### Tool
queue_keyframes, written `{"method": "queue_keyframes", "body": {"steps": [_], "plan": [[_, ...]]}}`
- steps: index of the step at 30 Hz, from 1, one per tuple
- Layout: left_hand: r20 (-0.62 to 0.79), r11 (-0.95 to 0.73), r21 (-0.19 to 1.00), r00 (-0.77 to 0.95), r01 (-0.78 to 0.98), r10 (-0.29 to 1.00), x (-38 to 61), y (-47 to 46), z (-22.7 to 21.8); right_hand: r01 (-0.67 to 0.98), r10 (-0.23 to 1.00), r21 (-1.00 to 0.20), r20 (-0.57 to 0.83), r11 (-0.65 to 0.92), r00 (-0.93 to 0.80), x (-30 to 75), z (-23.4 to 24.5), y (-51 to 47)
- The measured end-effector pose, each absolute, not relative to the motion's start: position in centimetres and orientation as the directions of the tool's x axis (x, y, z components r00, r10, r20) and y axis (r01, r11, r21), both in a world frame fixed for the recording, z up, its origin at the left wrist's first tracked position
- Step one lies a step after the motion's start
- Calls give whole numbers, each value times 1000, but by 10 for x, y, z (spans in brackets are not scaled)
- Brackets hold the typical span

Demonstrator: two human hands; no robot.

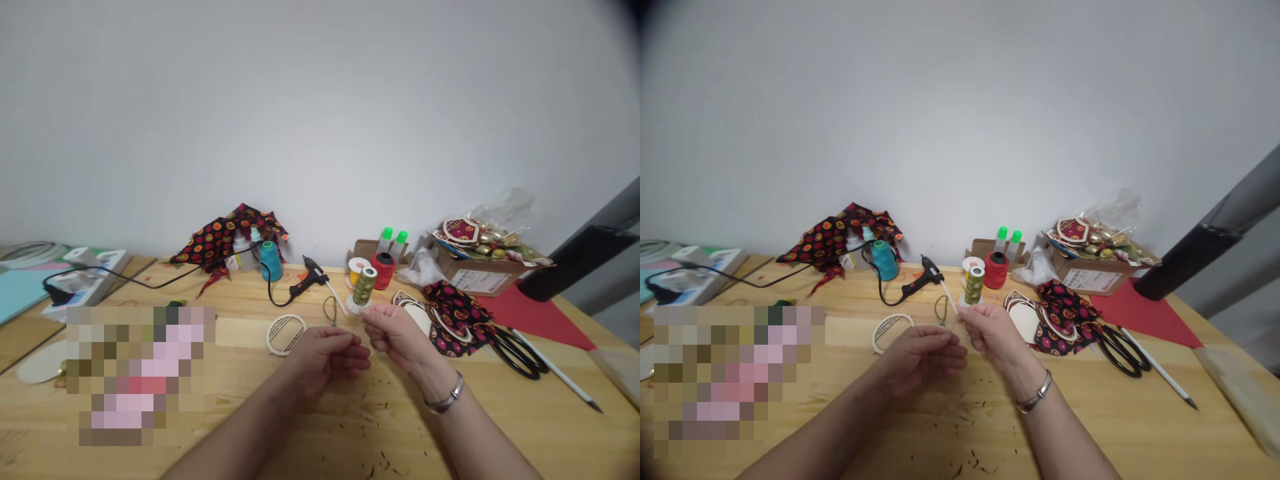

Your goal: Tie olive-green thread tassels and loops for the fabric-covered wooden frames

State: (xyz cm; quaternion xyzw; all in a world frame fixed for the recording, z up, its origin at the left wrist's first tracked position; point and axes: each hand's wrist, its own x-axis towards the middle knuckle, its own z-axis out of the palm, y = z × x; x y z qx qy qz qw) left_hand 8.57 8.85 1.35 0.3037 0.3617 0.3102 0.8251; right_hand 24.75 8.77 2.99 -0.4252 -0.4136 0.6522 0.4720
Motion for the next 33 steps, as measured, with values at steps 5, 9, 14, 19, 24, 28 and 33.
{"method": "queue_keyframes", "body": {"steps": [5,9,14,19,24,28,33], "plan": [[-391,614,727,549,-308,738,85,89,12,-418,957,-869,-182,-263,-225,248,30,87],[-395,614,729,547,-301,738,86,88,12,-512,969,-826,-153,-234,-196,248,30,87],[-394,605,739,538,-296,745,87,87,14,-594,983,-784,-129,-182,-131,248,31,88],[-362,568,763,524,-309,771,87,88,11,-608,982,-772,-125,-187,-144,245,32,86],[-310,506,800,501,-322,808,89,87,6,-608,982,-773,-102,-180,-162,243,33,84],[-246,450,826,502,-339,829,93,85,9,-589,978,-786,-91,-186,-187,238,42,85],[-144,391,828,520,-403,842,97,85,26,-536,969,-818,-102,-211,-225,234,74,92]]}}
